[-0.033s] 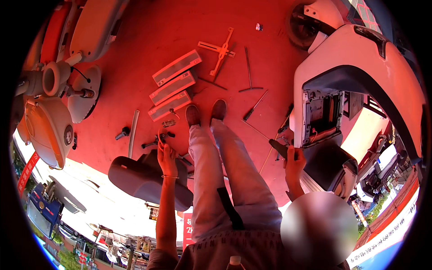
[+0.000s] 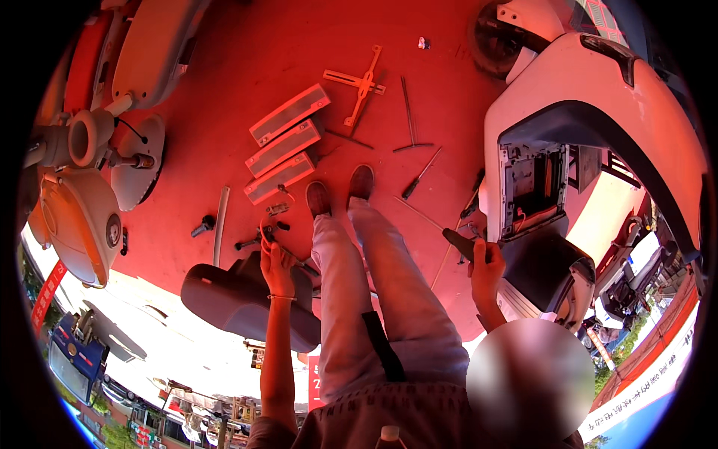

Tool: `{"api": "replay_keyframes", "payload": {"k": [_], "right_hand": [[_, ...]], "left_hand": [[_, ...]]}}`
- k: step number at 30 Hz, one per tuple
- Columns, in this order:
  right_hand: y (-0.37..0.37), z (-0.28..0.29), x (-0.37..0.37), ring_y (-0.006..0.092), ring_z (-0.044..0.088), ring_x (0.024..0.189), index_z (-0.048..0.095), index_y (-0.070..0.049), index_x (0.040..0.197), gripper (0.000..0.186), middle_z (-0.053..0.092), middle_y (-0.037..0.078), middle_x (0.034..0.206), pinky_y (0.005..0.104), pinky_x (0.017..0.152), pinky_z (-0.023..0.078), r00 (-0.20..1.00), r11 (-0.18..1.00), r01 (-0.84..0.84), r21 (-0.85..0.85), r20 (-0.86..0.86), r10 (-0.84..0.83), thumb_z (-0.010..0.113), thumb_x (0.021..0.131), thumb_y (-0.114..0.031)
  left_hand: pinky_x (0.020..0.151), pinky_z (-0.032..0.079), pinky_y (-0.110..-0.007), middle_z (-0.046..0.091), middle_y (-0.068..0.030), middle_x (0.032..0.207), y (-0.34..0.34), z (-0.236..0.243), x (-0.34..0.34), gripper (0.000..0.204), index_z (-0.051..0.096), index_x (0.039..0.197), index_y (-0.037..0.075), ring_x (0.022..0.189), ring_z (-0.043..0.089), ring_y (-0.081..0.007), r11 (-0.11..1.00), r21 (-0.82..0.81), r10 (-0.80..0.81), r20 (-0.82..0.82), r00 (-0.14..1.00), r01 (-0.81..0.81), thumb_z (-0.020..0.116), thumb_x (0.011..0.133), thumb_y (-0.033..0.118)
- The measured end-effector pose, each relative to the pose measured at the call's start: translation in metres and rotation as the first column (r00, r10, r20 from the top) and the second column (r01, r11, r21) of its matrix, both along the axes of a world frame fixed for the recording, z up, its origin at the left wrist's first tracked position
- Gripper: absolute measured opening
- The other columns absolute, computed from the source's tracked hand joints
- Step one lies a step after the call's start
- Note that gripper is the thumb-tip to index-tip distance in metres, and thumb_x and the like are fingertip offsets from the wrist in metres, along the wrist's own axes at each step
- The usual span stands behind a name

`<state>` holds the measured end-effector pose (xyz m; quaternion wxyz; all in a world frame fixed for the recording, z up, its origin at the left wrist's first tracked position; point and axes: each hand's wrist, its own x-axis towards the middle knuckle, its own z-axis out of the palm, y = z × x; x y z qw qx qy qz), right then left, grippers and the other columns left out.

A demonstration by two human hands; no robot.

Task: The person uses a screwdriver to remove screws from the seat area of a scooter. They then lift the seat to access the internal components and disconnect a wire harness. The person continues to unscrew and remove a rectangular metal panel from the scooter's frame, placing it on the floor.

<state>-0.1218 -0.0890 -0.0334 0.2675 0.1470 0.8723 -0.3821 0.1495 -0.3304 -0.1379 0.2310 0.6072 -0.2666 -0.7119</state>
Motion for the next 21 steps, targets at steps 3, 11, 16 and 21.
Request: {"api": "replay_keyframes", "payload": {"k": [3,11,16,21], "right_hand": [[-0.003,0.006,0.017,0.0064,0.038,0.036,0.051,-0.002,0.078,0.030,0.048,0.003,0.054,0.0220,0.033,0.026,0.990,0.993,0.088,-0.075,0.115,-0.079,0.055,0.086,-0.031],[0.021,0.005,0.102,0.0077,0.043,0.043,0.055,-0.003,0.088,0.035,0.055,0.005,0.063,0.0200,0.039,0.030,0.685,0.736,0.603,-0.309,0.673,-0.278,0.056,0.084,-0.037],[0.057,0.027,0.168,0.0096,0.049,0.056,0.052,-0.001,0.104,0.039,0.057,0.008,0.080,0.0190,0.050,0.041,0.439,0.279,0.881,-0.383,0.882,-0.174,0.052,0.086,-0.035],[0.083,0.070,0.201,0.0136,0.052,0.065,0.050,0.003,0.099,0.031,0.054,0.016,0.083,0.0215,0.057,0.044,0.401,0.090,0.916,-0.391,0.898,-0.178,0.052,0.082,-0.023]], "left_hand": [[0.051,0.032,-0.022,0.035,0.0045,0.065,0.007,0.017,0.012,0.010,0.044,0.083,0.012,0.053,0.032,-0.0051,0.997,0.068,-0.035,-0.001,0.999,0.035,0.048,0.090,0.017],[0.053,0.037,-0.025,0.040,0.0022,0.067,0.031,0.016,0.041,0.011,0.044,0.082,0.011,0.058,0.041,-0.0088,0.947,0.245,-0.187,-0.108,0.976,0.209,0.050,0.089,0.019],[0.053,0.045,-0.025,0.049,-0.0001,0.069,0.046,0.026,0.044,0.011,0.047,0.083,0.011,0.059,0.052,-0.0122,0.846,0.347,-0.371,-0.163,0.914,0.405,0.053,0.087,0.019],[0.051,0.046,-0.022,0.054,-0.0002,0.069,0.059,0.037,0.024,0.012,0.050,0.083,0.011,0.058,0.057,-0.0125,0.664,0.340,-0.615,-0.260,0.745,0.667,0.054,0.086,0.021]]}}
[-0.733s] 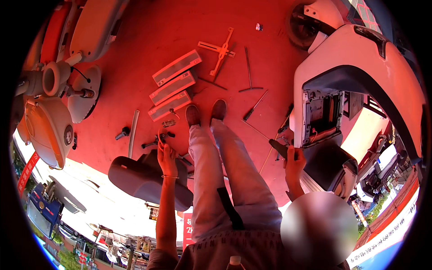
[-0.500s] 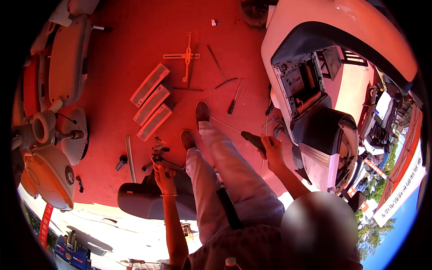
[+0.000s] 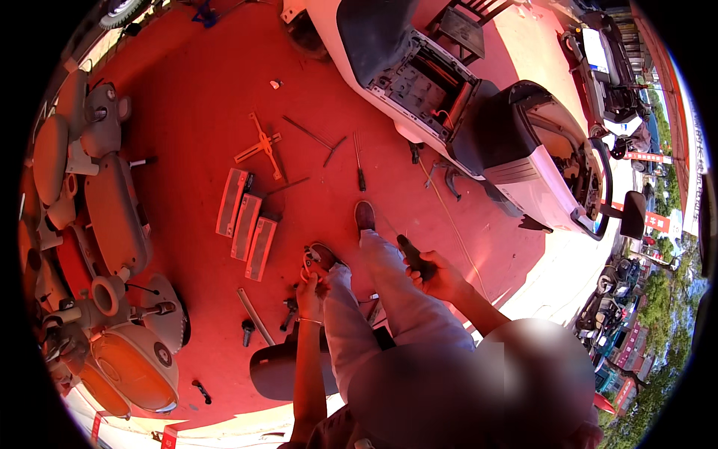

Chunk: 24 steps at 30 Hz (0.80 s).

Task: The person uses a screwdriver to remove screws from the seat area of a scooter. They then lift the seat to access the internal components and disconnect a wire harness. The person continues to unscrew and remove a rectangular metal panel from the scooter's frame, placing it on the floor.

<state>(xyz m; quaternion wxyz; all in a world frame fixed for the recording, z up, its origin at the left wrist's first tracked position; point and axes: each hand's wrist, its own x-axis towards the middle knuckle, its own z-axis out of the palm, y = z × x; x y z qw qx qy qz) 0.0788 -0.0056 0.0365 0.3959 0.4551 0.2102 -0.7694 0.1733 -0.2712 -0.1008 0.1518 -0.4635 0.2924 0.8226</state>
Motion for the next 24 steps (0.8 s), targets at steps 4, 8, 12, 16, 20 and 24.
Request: {"api": "replay_keyframes", "payload": {"k": [4,8,12,16,20,24], "right_hand": [[0.027,0.009,0.012,0.0123,0.048,0.064,0.049,0.002,0.095,0.028,0.051,0.012,0.084,0.0219,0.055,0.042,0.996,0.995,-0.020,0.102,-0.090,0.029,0.049,0.076,-0.019],[0.059,-0.005,0.026,0.0108,0.042,0.052,0.048,0.000,0.086,0.021,0.050,0.011,0.077,0.0211,0.043,0.033,0.977,0.978,0.195,0.075,-0.106,-0.187,0.049,0.077,-0.019],[0.082,-0.007,0.035,0.0114,0.042,0.044,0.050,-0.001,0.080,0.020,0.051,0.009,0.067,0.0229,0.037,0.027,0.968,0.925,0.209,0.318,-0.203,-0.149,0.054,0.079,-0.021],[0.120,-0.010,0.036,0.0097,0.041,0.040,0.050,0.000,0.075,0.024,0.051,0.008,0.059,0.0227,0.035,0.026,0.965,0.832,0.179,0.525,-0.258,-0.045,0.056,0.080,-0.022],[0.161,-0.026,0.031,0.0097,0.040,0.037,0.050,0.000,0.070,0.023,0.049,0.006,0.054,0.0232,0.035,0.026,0.973,0.814,0.199,0.545,-0.212,-0.095,0.055,0.080,-0.020],[0.195,-0.042,0.015,0.0094,0.040,0.036,0.050,-0.001,0.067,0.024,0.048,0.005,0.052,0.0233,0.035,0.026,0.982,0.803,0.121,0.584,-0.189,-0.011,0.055,0.080,-0.020]], "left_hand": [[0.052,0.047,-0.021,0.056,-0.0014,0.070,0.017,0.026,-0.035,0.019,0.050,0.083,0.010,0.061,0.058,-0.0129,0.965,-0.044,-0.264,-0.139,0.955,0.260,0.052,0.088,0.028],[0.053,0.048,-0.022,0.056,-0.0018,0.071,0.044,0.050,-0.070,0.022,0.050,0.084,0.009,0.063,0.060,-0.0136,0.898,-0.082,-0.439,-0.213,0.873,0.432,0.049,0.089,0.031],[0.059,0.051,-0.027,0.055,-0.0055,0.078,0.083,0.056,-0.103,0.016,0.048,0.087,0.006,0.071,0.060,-0.0177,0.796,-0.136,-0.605,-0.144,0.783,0.590,0.047,0.090,0.022],[0.062,0.052,-0.029,0.054,-0.0068,0.080,0.137,0.062,-0.140,0.007,0.046,0.088,0.005,0.074,0.060,-0.0189,0.703,-0.160,-0.711,-0.140,0.689,0.693,0.043,0.089,0.011],[0.060,0.051,-0.027,0.055,-0.0056,0.078,0.187,0.052,-0.173,0.007,0.048,0.088,0.005,0.070,0.059,-0.0159,0.631,-0.221,-0.769,-0.052,0.637,0.744,0.043,0.089,0.010],[0.056,0.048,-0.024,0.055,-0.0037,0.075,0.225,0.027,-0.203,0.009,0.051,0.089,0.006,0.064,0.057,-0.0125,0.611,-0.300,-0.761,0.029,0.648,0.732,0.045,0.089,0.013]]}}
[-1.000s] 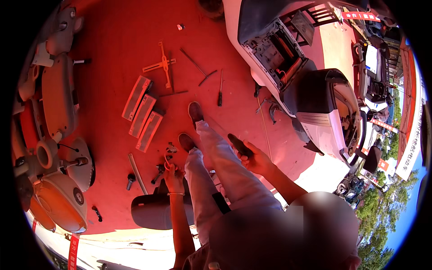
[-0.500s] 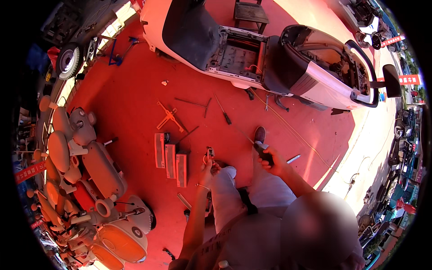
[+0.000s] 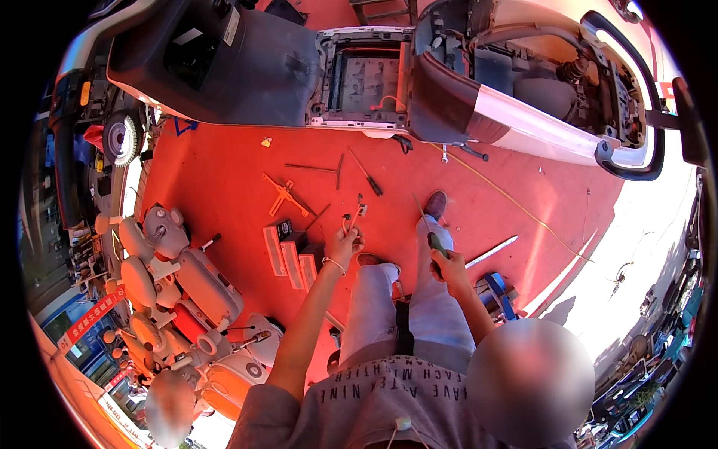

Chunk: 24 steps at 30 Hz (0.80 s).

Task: The person uses a screwdriver to remove screws from the seat area of a scooter. They then lift the seat to access the internal components and disconnect a wire harness. The person continues to unscrew and remove a rectangular metal panel from the scooter's frame, placing it on the floor.

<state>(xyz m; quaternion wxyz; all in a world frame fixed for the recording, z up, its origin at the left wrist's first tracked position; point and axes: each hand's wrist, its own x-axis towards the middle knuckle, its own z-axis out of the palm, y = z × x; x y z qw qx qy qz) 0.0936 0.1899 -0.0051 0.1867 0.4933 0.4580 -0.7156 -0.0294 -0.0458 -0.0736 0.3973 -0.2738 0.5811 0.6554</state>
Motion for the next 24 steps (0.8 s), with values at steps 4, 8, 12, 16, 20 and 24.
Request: {"api": "replay_keyframes", "payload": {"k": [4,8,12,16,20,24], "right_hand": [[0.021,-0.041,-0.017,0.0095,0.043,0.038,0.052,0.000,0.064,0.026,0.049,0.004,0.049,0.0235,0.037,0.030,0.979,0.977,-0.202,0.065,0.043,0.200,0.055,0.079,-0.022],[0.027,-0.098,-0.035,0.0113,0.048,0.040,0.052,0.000,0.061,0.031,0.050,0.004,0.048,0.0255,0.038,0.035,0.919,0.915,-0.395,0.076,0.034,0.394,0.057,0.077,-0.026],[0.009,-0.161,-0.058,0.0181,0.055,0.044,0.053,0.001,0.060,0.037,0.053,0.009,0.049,0.0310,0.043,0.041,0.853,0.841,-0.521,0.143,0.095,0.513,0.056,0.075,-0.032],[-0.029,-0.267,-0.075,0.0225,0.057,0.044,0.052,0.001,0.068,0.031,0.055,0.013,0.053,0.0340,0.042,0.044,0.647,0.545,-0.744,0.387,0.209,0.734,0.056,0.077,-0.028],[-0.087,-0.339,-0.125,0.0351,0.058,0.055,0.050,0.002,0.074,0.033,0.057,0.021,0.061,0.0432,0.048,0.045,0.595,0.349,-0.705,0.617,0.248,0.764,0.056,0.078,-0.030],[-0.145,-0.429,-0.168,0.0360,0.060,0.061,0.046,0.001,0.084,0.034,0.058,0.018,0.067,0.0448,0.054,0.047,0.593,0.363,-0.688,0.628,0.198,0.781,0.057,0.079,-0.031]], "left_hand": [[0.056,0.047,-0.022,0.055,-0.0025,0.074,0.008,-0.057,-0.021,0.010,0.054,0.089,0.005,0.065,0.056,-0.0115,0.991,-0.124,0.060,0.046,0.997,-0.054,0.049,0.088,0.014],[0.055,0.046,-0.021,0.056,-0.0026,0.072,0.004,-0.105,-0.042,0.010,0.055,0.088,0.005,0.064,0.056,-0.0113,0.964,-0.230,0.151,0.063,0.986,-0.133,0.050,0.088,0.013],[0.046,0.043,-0.023,0.056,-0.0044,0.071,-0.028,-0.169,-0.066,0.009,0.053,0.087,0.004,0.058,0.055,-0.0123,0.934,-0.337,0.141,0.058,0.988,-0.114,0.047,0.089,0.011],[0.042,0.039,-0.025,0.056,-0.0065,0.071,-0.087,-0.256,-0.087,0.011,0.051,0.085,0.003,0.053,0.051,-0.0127,0.954,-0.298,0.054,0.055,0.997,-0.035,0.045,0.090,0.011],[0.043,0.040,-0.025,0.057,-0.0069,0.074,-0.114,-0.309,-0.127,0.012,0.051,0.087,0.004,0.054,0.052,-0.0128,0.899,-0.438,0.015,0.070,0.997,0.018,0.043,0.091,0.012],[0.047,0.042,-0.027,0.054,-0.0049,0.069,-0.118,-0.355,-0.163,0.014,0.051,0.086,0.003,0.053,0.052,-0.0131,0.859,-0.508,0.013,-0.104,0.995,-0.064,0.042,0.091,0.013]]}}
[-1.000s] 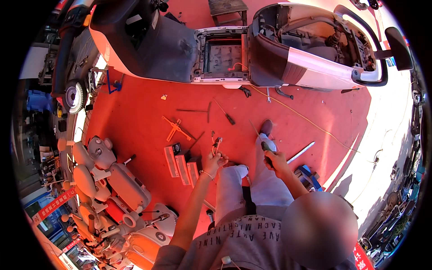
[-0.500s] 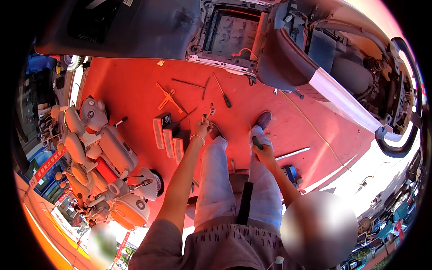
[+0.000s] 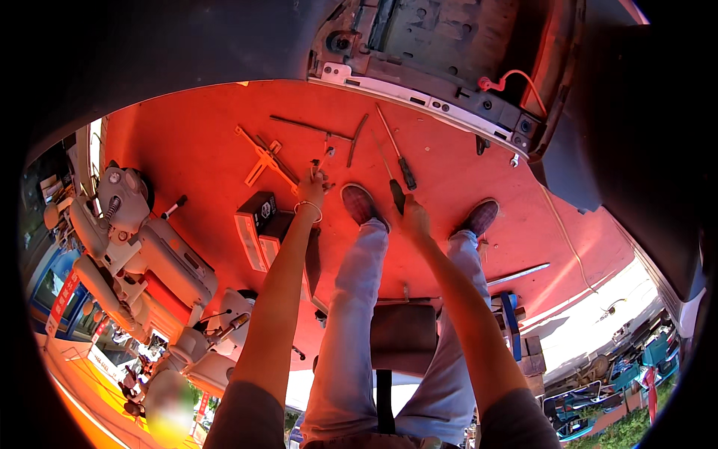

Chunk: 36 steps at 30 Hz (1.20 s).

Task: The person uses a screwdriver to remove screws from the seat area of a scooter. They then lift the seat to access the internal components and disconnect a wire harness. The person continues to unscrew and remove a rectangular metal panel from the scooter's frame, placing it on the floor.

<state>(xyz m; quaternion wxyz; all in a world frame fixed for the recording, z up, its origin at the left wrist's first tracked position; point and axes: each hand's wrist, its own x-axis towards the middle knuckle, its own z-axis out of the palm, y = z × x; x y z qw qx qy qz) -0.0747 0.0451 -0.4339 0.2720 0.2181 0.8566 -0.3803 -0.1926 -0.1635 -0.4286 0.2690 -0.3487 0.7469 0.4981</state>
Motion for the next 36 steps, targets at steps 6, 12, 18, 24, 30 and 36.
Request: {"api": "replay_keyframes", "payload": {"k": [6,12,18,24,30,36], "right_hand": [[-0.034,-0.097,-0.037,0.0324,0.056,0.084,0.048,-0.002,0.090,0.035,0.059,0.016,0.084,0.0441,0.067,0.046,0.970,0.971,-0.184,0.150,-0.133,0.204,0.060,0.078,-0.032],[-0.010,-0.159,-0.039,0.0312,0.058,0.083,0.055,-0.003,0.094,0.038,0.060,0.014,0.088,0.0414,0.072,0.048,0.962,0.861,-0.208,0.464,0.256,0.094,0.066,0.071,-0.032],[0.004,-0.167,-0.027,0.0315,0.060,0.080,0.056,-0.001,0.083,0.030,0.060,0.019,0.083,0.0415,0.070,0.049,0.969,0.946,-0.119,0.300,0.244,0.045,0.060,0.069,-0.028],[0.032,-0.039,0.003,0.0331,0.056,0.053,0.054,0.003,0.068,0.029,0.053,0.020,0.056,0.0417,0.047,0.040,0.967,0.965,0.252,-0.067,0.043,-0.249,0.056,0.070,-0.025],[0.120,0.129,0.057,0.0224,0.053,0.045,0.052,0.004,0.061,0.029,0.049,0.016,0.049,0.0372,0.043,0.037,0.915,0.910,0.351,-0.219,0.288,-0.283,0.055,0.072,-0.024],[0.201,0.278,0.105,0.0249,0.052,0.047,0.052,0.004,0.064,0.030,0.048,0.018,0.052,0.0363,0.045,0.038,0.908,0.881,0.419,-0.221,0.131,-0.399,0.057,0.074,-0.024]], "left_hand": [[0.060,0.048,-0.034,0.057,-0.0102,0.081,-0.034,-0.087,-0.014,0.010,0.051,0.095,0.003,0.067,0.059,-0.0214,0.893,-0.262,-0.430,-0.262,0.864,0.365,0.047,0.087,0.007],[0.069,0.049,-0.032,0.058,-0.0163,0.096,-0.037,-0.125,0.004,0.026,0.051,0.104,0.003,0.085,0.059,-0.0268,0.622,-0.569,-0.722,-0.149,0.676,0.538,0.055,0.079,0.009],[0.072,0.049,-0.033,0.058,-0.0151,0.101,-0.014,-0.086,0.021,0.029,0.051,0.106,0.001,0.090,0.059,-0.0249,0.800,-0.322,-0.558,-0.094,0.824,0.505,0.055,0.078,0.010],[0.069,0.050,-0.032,0.058,-0.0129,0.092,0.035,0.016,0.059,0.026,0.050,0.105,0.002,0.079,0.059,-0.0237,0.842,-0.263,-0.534,-0.274,0.800,0.472,0.054,0.079,0.004],[0.074,0.047,-0.030,0.058,-0.0122,0.099,0.179,0.150,0.027,0.028,0.050,0.109,0.001,0.085,0.059,-0.0219,0.830,-0.242,-0.548,-0.516,0.658,0.502,0.053,0.081,0.006],[0.080,0.045,-0.032,0.055,-0.0136,0.106,0.274,0.226,-0.019,0.034,0.048,0.113,0.000,0.092,0.056,-0.0239,0.772,-0.387,-0.628,-0.588,0.510,0.505,0.053,0.080,0.003]]}}
